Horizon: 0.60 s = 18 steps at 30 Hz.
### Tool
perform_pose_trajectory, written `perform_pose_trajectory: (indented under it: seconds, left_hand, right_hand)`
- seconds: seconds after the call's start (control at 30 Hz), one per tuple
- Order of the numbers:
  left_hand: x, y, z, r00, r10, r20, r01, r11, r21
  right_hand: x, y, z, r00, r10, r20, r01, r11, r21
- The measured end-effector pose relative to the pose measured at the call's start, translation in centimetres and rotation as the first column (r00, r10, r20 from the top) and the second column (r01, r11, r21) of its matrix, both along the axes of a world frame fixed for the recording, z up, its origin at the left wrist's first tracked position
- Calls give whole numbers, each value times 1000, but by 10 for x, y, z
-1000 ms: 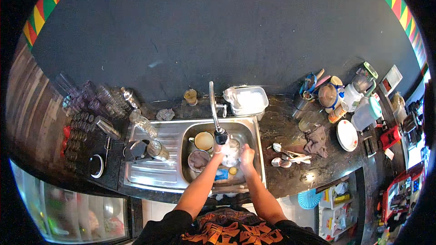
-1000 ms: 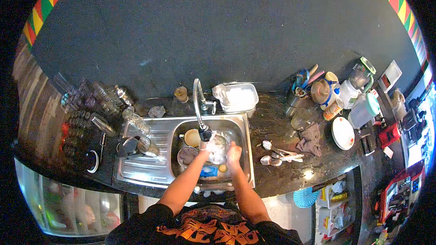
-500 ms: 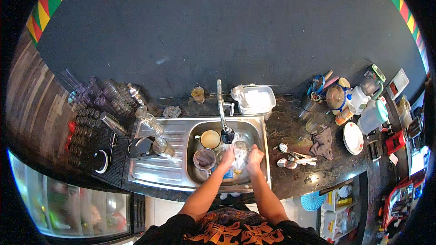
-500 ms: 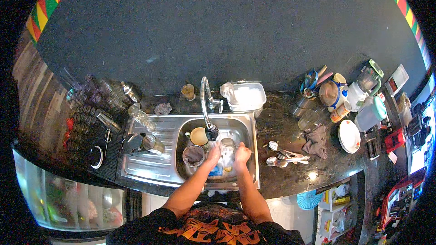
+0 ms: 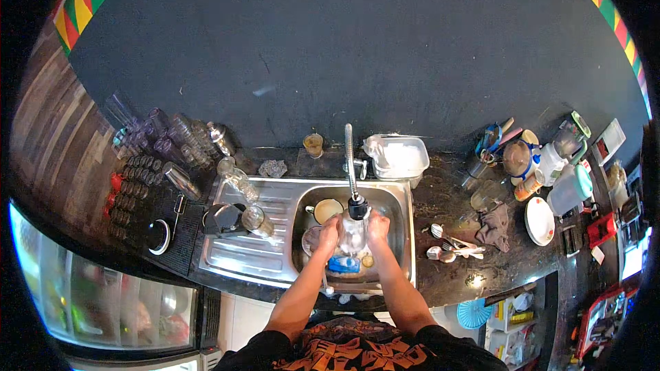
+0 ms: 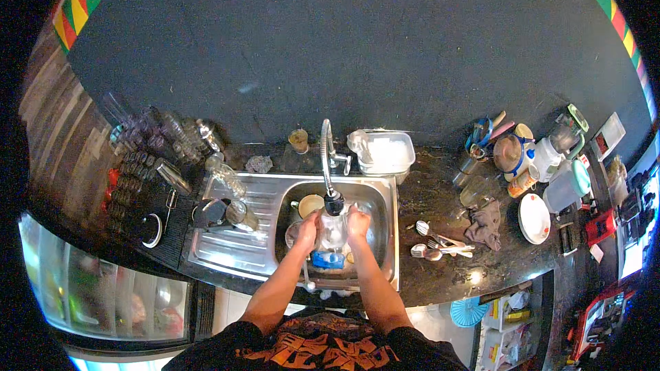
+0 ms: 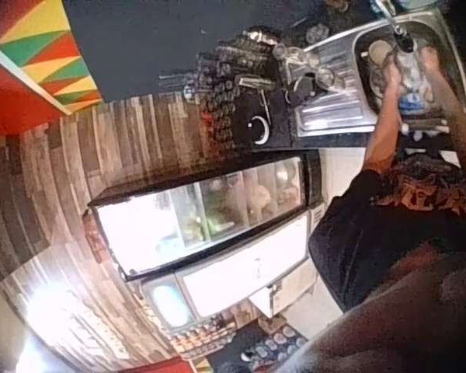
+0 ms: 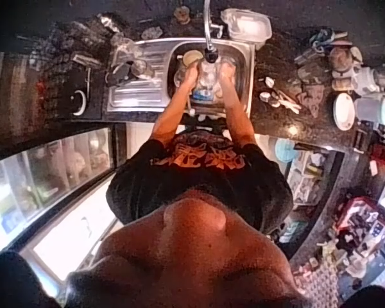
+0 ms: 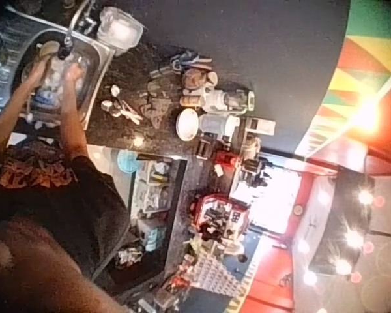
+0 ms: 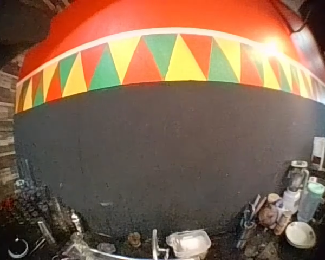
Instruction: Washing and rinsing glassware in a bar service sink.
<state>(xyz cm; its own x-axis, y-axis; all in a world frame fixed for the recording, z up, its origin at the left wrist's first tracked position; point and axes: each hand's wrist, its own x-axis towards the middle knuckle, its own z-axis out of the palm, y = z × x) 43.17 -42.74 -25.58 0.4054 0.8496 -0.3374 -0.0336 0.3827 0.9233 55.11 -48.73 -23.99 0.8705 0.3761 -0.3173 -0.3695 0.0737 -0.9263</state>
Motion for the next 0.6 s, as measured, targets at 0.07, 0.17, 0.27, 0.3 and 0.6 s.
perform_pose_trajectory:
  seconds: [0.07,0.17,0.27,0.3,0.6]
  left_hand:
    - [-9,2,-9,999,-44,31,46,998,-45]
    - [9,-13,19,994,-91,56,93,995,-28]
    - [2,-9,24,994,-91,67,105,961,-255]
    - [5,-8,15,992,-60,110,83,972,-220]
    - [46,-11,-3,967,-194,-163,176,977,-121]
  right_hand:
    - [-6,4,-2,992,-6,127,5,1000,12]
    - [12,-3,-30,998,25,-54,-23,999,30]
    - [2,-5,-17,995,-41,-91,41,999,-6]
    - [4,-6,-15,984,-60,-169,62,998,9]
    - [28,-47,31,968,217,-129,-228,971,-77]
